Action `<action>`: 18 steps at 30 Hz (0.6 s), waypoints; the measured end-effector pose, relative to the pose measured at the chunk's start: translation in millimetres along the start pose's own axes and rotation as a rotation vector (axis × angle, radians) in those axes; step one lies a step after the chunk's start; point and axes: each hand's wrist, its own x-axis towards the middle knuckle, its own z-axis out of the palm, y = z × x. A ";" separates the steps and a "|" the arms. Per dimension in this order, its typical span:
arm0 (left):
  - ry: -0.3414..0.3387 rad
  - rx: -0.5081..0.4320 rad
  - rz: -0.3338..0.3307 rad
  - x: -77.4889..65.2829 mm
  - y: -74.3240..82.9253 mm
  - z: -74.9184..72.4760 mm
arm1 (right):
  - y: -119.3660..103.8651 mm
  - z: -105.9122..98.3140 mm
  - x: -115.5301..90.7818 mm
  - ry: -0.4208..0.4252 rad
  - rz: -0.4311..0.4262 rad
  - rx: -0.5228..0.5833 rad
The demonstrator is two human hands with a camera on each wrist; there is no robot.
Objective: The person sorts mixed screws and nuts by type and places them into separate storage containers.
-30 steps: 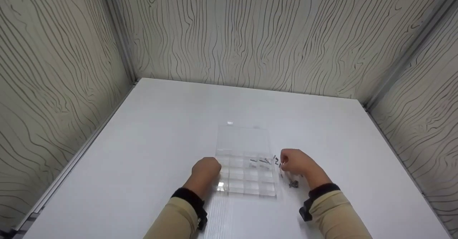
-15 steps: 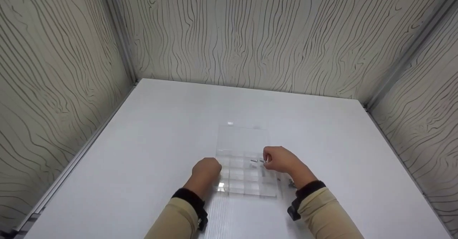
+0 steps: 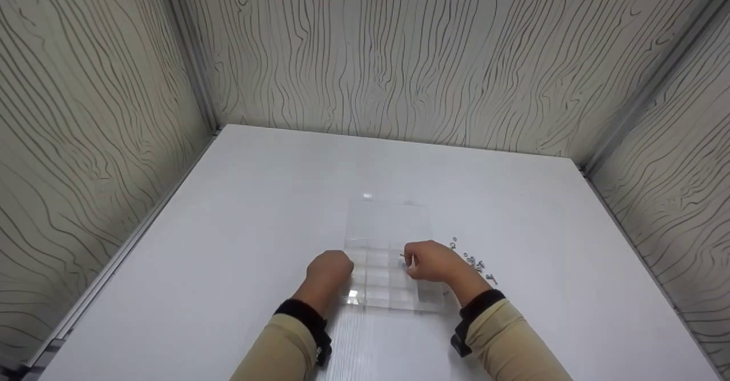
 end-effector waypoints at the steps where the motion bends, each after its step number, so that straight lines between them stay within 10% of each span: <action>1: -0.005 0.001 -0.001 0.1 0.1 0.2 | 0.3 0.3 -0.3 0.002 -0.001 -0.001; 18: 0.039 -0.063 -0.015 -1.8 0.7 -0.6 | 35.5 -14.6 -20.0 0.092 -0.049 0.064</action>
